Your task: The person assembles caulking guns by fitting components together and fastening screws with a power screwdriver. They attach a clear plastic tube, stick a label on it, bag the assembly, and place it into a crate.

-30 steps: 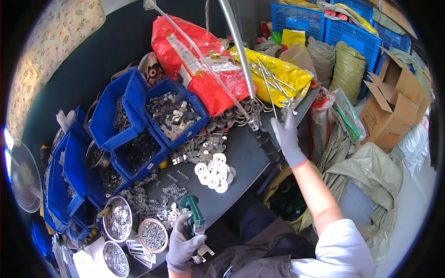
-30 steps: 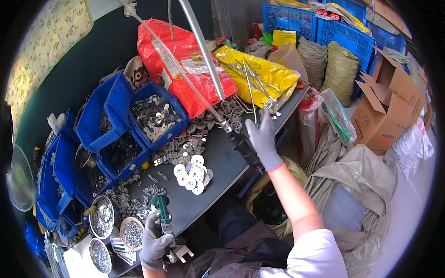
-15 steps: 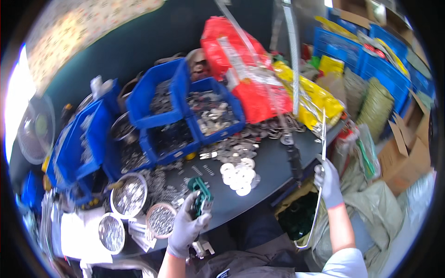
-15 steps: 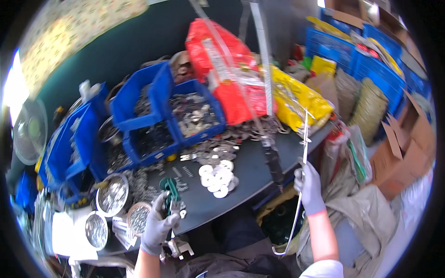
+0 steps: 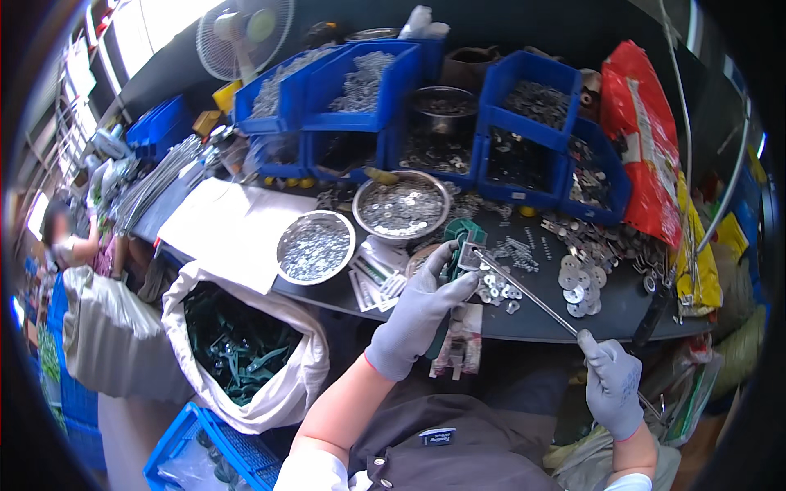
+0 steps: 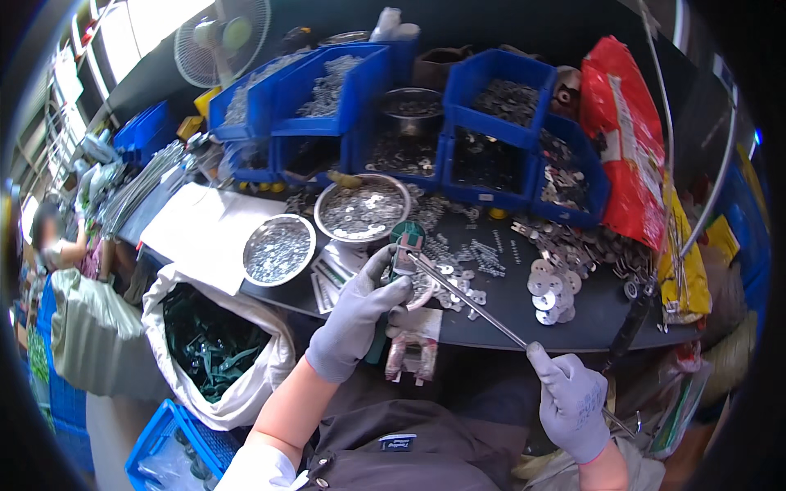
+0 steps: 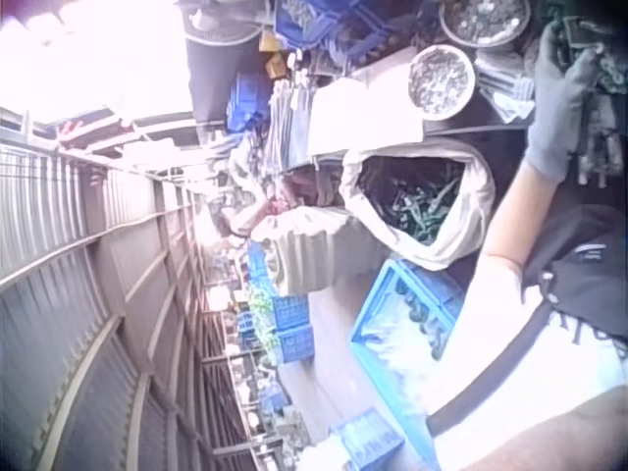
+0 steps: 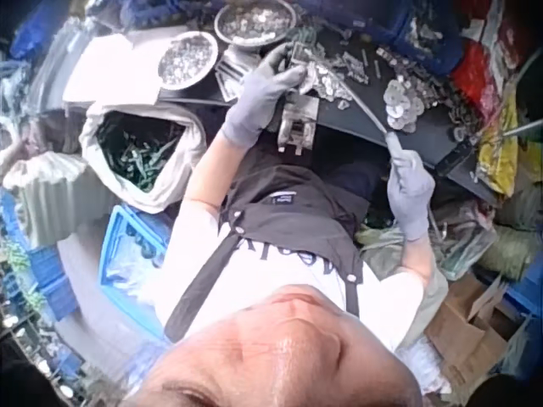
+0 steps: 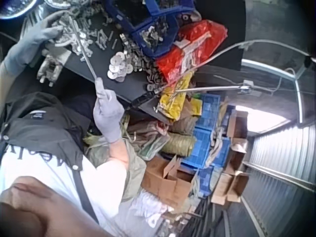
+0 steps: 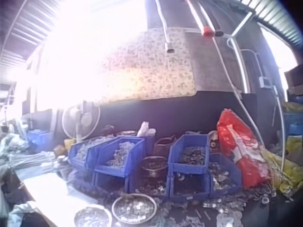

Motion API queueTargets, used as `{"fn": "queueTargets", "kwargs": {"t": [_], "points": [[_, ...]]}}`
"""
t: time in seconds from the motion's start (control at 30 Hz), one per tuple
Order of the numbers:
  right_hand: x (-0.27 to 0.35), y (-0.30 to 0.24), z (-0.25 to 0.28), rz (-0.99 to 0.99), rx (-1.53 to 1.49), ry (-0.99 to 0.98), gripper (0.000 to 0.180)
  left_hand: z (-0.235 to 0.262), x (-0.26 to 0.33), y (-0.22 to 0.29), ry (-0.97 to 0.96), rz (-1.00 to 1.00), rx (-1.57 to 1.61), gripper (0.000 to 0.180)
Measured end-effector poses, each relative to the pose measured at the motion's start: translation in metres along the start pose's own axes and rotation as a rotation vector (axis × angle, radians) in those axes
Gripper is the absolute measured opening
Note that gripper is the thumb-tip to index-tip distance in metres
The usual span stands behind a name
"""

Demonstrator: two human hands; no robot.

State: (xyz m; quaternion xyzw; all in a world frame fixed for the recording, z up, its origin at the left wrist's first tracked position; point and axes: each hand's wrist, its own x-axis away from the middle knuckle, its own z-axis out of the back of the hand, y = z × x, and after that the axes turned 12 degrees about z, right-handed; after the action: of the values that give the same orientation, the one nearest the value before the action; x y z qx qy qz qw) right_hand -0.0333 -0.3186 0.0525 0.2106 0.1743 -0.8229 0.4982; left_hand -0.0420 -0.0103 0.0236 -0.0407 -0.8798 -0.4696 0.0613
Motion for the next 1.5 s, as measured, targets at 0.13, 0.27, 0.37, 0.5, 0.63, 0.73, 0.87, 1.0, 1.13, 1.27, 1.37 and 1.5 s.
{"fn": "queueTargets", "kwargs": {"t": [0.13,0.27,0.37,0.5,0.63,0.73,0.87,1.0,1.13,1.27,1.37,1.5], "points": [[-0.009,-0.013,-0.012,-0.046,-0.085,-0.029,0.053,0.017,0.007,0.0,0.441,-0.52,-0.756,0.063],[-0.013,-0.012,-0.027,-0.662,-0.975,-0.116,0.046,0.029,0.013,0.007,0.533,-0.599,-0.961,0.061],[-0.017,-0.008,-0.039,-0.971,-1.227,-0.186,0.051,0.04,0.012,0.016,0.511,-0.532,-0.999,0.057],[-0.02,-0.009,-0.057,0.024,0.073,-0.065,0.058,0.058,0.004,0.022,0.479,-0.251,-1.003,0.064],[-0.023,-0.009,-0.073,-1.008,-1.178,-0.21,0.043,0.069,-0.003,0.021,0.414,-0.321,-0.889,0.067],[-0.024,-0.006,-0.082,-0.046,-0.179,-0.068,0.045,0.068,-0.003,0.023,0.499,-0.235,-1.175,0.065],[-0.025,-0.003,-0.093,-0.541,-0.974,-0.097,0.041,0.062,-0.005,0.029,0.522,-0.21,-1.206,0.064],[-0.029,0.0,-0.107,-0.338,-0.711,-0.056,0.05,0.062,-0.014,0.035,0.525,-0.251,-1.29,0.068],[-0.034,0.004,-0.112,-0.208,-0.609,0.002,0.049,0.061,-0.021,0.035,0.523,-0.252,-1.368,0.075],[-0.035,0.002,-0.108,-0.776,-1.431,-0.131,0.048,0.055,-0.016,0.033,0.48,-0.363,-1.409,0.074],[-0.033,-0.006,-0.1,-0.706,-1.314,-0.057,0.049,0.047,-0.007,0.036,0.452,-0.469,-1.201,0.069],[-0.036,-0.018,-0.083,-0.707,-1.391,-0.031,0.047,0.037,0.004,0.046,0.366,-0.662,-1.193,0.068]]}}
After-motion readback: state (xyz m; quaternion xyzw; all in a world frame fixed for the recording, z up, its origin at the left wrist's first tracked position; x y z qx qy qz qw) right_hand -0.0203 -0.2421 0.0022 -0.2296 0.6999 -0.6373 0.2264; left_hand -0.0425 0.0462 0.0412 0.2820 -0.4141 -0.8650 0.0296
